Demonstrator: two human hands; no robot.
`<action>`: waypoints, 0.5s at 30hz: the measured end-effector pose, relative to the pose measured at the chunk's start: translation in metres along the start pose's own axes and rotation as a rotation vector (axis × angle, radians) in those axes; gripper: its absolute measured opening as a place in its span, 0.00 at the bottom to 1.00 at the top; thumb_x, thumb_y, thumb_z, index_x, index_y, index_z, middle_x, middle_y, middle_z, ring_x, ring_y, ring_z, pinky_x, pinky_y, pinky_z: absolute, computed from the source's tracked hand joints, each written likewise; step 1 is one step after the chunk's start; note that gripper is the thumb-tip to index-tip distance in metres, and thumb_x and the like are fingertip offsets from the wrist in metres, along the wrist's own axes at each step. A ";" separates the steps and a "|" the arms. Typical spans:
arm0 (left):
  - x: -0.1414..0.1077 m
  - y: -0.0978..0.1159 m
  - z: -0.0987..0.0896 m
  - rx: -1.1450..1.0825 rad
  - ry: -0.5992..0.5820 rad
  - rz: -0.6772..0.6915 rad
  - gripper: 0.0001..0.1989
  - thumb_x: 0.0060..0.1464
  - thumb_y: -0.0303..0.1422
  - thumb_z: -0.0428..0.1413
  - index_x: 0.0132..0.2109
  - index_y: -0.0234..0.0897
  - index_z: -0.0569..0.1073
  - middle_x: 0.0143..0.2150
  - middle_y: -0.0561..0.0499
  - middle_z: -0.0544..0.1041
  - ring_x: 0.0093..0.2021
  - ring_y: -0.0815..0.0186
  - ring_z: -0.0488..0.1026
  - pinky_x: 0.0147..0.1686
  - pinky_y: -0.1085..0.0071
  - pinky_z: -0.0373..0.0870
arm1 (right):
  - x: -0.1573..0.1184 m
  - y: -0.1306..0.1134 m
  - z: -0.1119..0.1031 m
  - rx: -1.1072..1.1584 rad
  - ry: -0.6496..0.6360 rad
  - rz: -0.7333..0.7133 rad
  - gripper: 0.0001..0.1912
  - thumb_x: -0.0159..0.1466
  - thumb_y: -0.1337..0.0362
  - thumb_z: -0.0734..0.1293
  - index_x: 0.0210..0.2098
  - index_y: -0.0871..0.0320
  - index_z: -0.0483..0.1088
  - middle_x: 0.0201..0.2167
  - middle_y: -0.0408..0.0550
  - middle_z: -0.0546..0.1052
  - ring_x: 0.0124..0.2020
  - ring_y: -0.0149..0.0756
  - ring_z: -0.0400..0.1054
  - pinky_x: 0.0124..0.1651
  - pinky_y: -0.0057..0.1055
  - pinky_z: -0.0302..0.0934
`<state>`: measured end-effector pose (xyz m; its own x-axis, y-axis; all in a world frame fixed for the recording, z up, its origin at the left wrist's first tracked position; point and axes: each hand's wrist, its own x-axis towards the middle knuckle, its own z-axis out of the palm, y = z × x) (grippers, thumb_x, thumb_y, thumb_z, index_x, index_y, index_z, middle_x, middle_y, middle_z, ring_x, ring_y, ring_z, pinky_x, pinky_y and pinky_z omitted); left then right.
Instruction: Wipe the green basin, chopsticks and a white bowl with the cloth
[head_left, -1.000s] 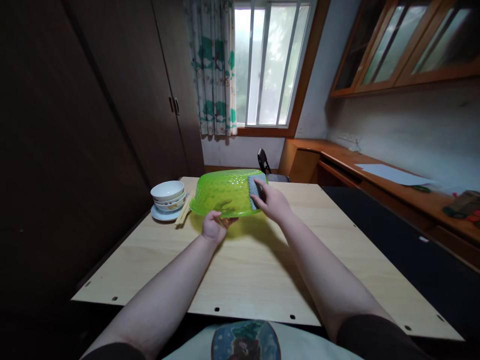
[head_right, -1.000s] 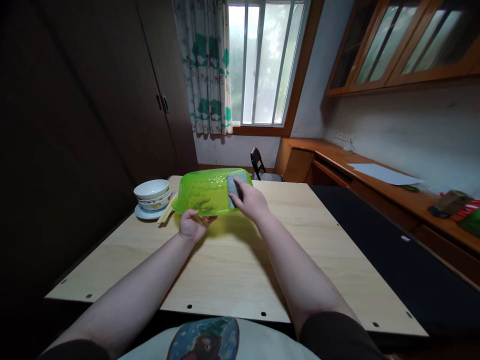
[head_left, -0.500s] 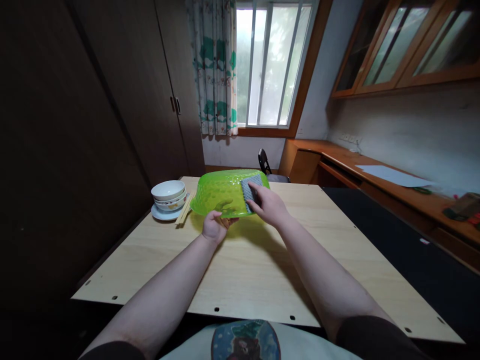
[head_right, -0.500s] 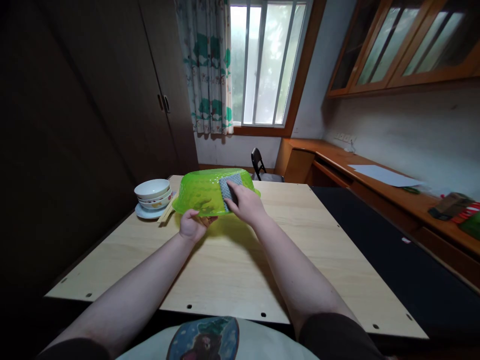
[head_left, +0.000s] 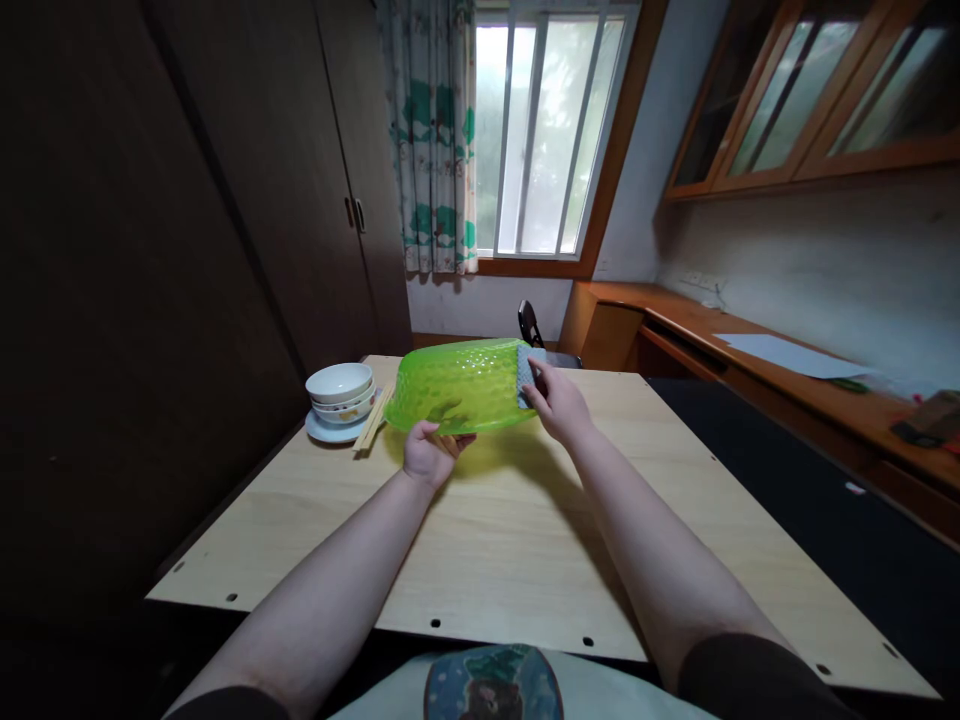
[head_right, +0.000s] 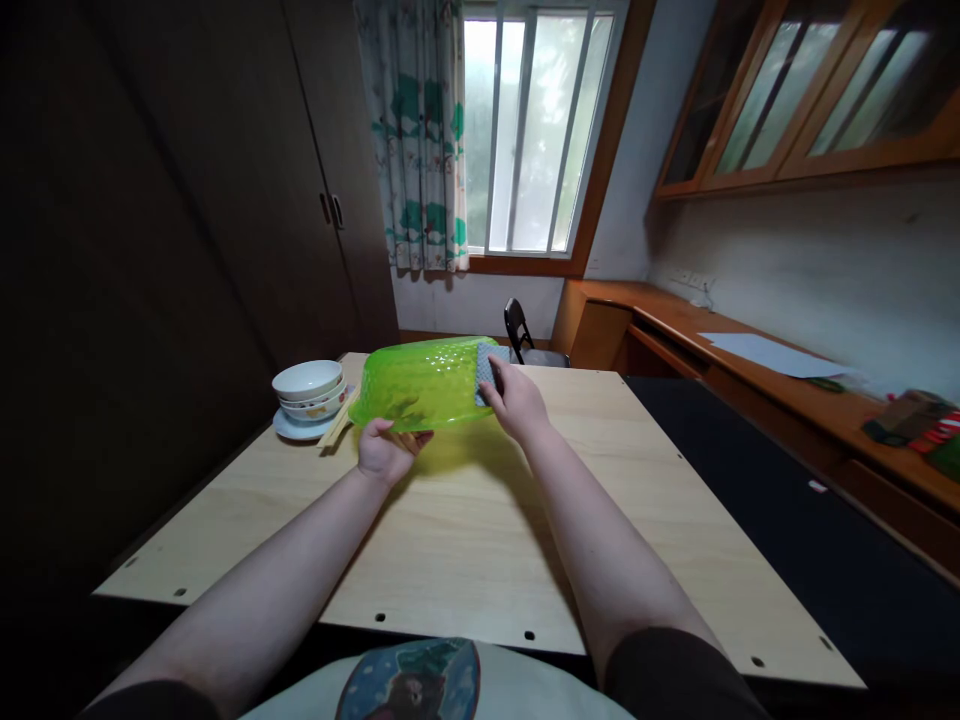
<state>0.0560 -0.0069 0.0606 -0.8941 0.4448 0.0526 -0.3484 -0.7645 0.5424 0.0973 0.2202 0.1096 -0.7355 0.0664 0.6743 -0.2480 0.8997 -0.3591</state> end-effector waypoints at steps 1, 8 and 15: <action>0.000 0.001 0.000 -0.007 0.003 -0.002 0.25 0.41 0.31 0.50 0.50 0.38 0.73 0.37 0.47 0.80 0.34 0.60 0.77 0.38 0.60 0.73 | -0.001 0.000 -0.001 0.015 0.006 -0.033 0.28 0.65 0.50 0.57 0.60 0.59 0.60 0.40 0.55 0.75 0.39 0.45 0.69 0.42 0.40 0.62; 0.003 0.007 0.001 -0.045 0.028 -0.002 0.19 0.49 0.36 0.49 0.47 0.38 0.75 0.33 0.47 0.79 0.31 0.62 0.76 0.33 0.64 0.72 | -0.009 0.008 -0.002 0.054 -0.009 -0.311 0.30 0.57 0.42 0.66 0.48 0.57 0.68 0.38 0.54 0.73 0.40 0.44 0.67 0.45 0.41 0.62; 0.004 0.008 0.000 -0.048 -0.046 0.011 0.21 0.53 0.49 0.51 0.45 0.39 0.75 0.35 0.48 0.79 0.32 0.62 0.76 0.35 0.64 0.73 | -0.010 0.008 0.005 -0.055 0.018 -0.391 0.15 0.62 0.51 0.64 0.39 0.55 0.72 0.37 0.54 0.73 0.38 0.40 0.66 0.42 0.38 0.63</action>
<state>0.0498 -0.0108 0.0654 -0.8845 0.4563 0.0973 -0.3526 -0.7903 0.5010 0.0995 0.2249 0.0965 -0.5811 -0.2789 0.7646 -0.4726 0.8805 -0.0380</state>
